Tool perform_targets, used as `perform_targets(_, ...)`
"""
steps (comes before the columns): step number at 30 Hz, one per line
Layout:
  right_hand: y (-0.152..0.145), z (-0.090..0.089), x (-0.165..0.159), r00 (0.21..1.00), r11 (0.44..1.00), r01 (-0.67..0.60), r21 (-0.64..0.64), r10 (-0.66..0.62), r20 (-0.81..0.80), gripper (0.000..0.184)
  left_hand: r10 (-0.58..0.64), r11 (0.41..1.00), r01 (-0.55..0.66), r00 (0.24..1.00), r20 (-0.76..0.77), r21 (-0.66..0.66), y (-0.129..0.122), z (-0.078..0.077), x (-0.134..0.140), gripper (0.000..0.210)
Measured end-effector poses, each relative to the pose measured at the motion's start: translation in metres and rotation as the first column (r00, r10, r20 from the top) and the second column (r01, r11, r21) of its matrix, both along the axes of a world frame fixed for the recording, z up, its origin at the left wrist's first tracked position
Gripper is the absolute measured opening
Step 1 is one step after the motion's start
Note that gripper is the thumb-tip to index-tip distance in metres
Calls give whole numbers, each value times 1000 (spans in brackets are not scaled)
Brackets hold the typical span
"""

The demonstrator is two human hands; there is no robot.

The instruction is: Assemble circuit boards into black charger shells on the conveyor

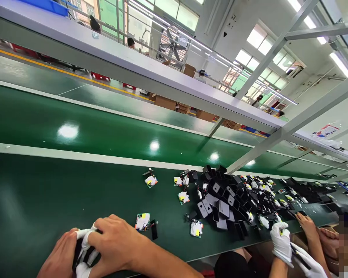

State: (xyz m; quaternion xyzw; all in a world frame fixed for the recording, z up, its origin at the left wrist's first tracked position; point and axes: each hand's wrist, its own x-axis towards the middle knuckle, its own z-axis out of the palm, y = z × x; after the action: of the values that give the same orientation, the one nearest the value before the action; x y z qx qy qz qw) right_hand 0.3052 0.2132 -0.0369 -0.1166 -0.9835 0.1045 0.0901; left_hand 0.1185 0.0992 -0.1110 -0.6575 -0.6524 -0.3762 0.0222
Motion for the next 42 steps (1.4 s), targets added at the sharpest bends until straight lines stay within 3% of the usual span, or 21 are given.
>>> perform_targets(2,1,3,-2,999,999,34,-36,-35,-30,53,-5,1000,7,998,66,-23,-1,14,5,31)
perform_targets(6,-2,32,3,957,963,60,-264,-131,-260,45,34,974,48,935,354,-221,-1,69,16,26)
perform_targets(8,3,47,15,879,925,100,-365,-254,-402,32,82,950,85,860,503,-300,5,90,17,36)
perform_targets(10,17,56,34,806,888,254,-383,-413,-423,21,113,941,94,819,563,-325,12,99,10,36)
perform_targets(13,50,57,61,779,813,536,-227,-580,-239,27,180,940,30,804,567,-340,18,100,-11,45)
perform_targets(15,73,54,74,674,683,728,-63,-729,-118,39,206,938,9,788,580,-346,20,96,-26,51)
perform_targets(17,92,50,80,572,572,820,16,-820,-19,54,228,942,-16,762,607,-334,23,89,-39,50)
perform_targets(19,108,46,80,527,528,849,4,-847,68,60,224,960,-50,730,646,-276,25,81,-48,48)
perform_targets(21,120,44,76,507,504,862,-55,-856,99,51,203,978,-119,723,661,-170,25,75,-53,58)
perform_targets(23,126,44,74,472,453,873,-180,-877,84,48,237,959,-283,757,609,-21,20,73,-50,71)
perform_targets(25,123,49,77,427,360,831,-425,-902,71,54,303,878,-445,802,515,177,8,76,-38,76)
perform_targets(26,117,52,82,412,301,755,-582,-909,65,57,300,845,-464,823,482,267,1,79,-28,73)
perform_targets(27,108,56,89,407,242,636,-733,-912,52,59,252,843,-428,850,463,326,-7,83,-16,67)
perform_targets(28,96,59,98,403,194,482,-854,-915,20,58,157,877,-336,876,457,343,-14,87,-2,59)
perform_targets(30,62,63,119,344,144,155,-977,-935,-84,51,-82,972,-38,869,487,232,-24,96,27,38)
perform_targets(32,19,63,141,168,139,-83,-987,-974,-152,43,-264,957,289,802,536,38,-22,104,54,22)
perform_targets(34,-27,56,162,-38,130,-232,-964,-991,-125,42,-366,868,489,750,551,-90,-6,110,77,16)
perform_targets(38,-104,30,200,-311,117,-287,-951,-950,-23,46,-463,759,625,715,523,-182,63,118,123,13)
perform_targets(42,-142,11,228,-412,113,-264,-958,-911,6,48,-596,645,706,705,384,-292,137,129,191,11)
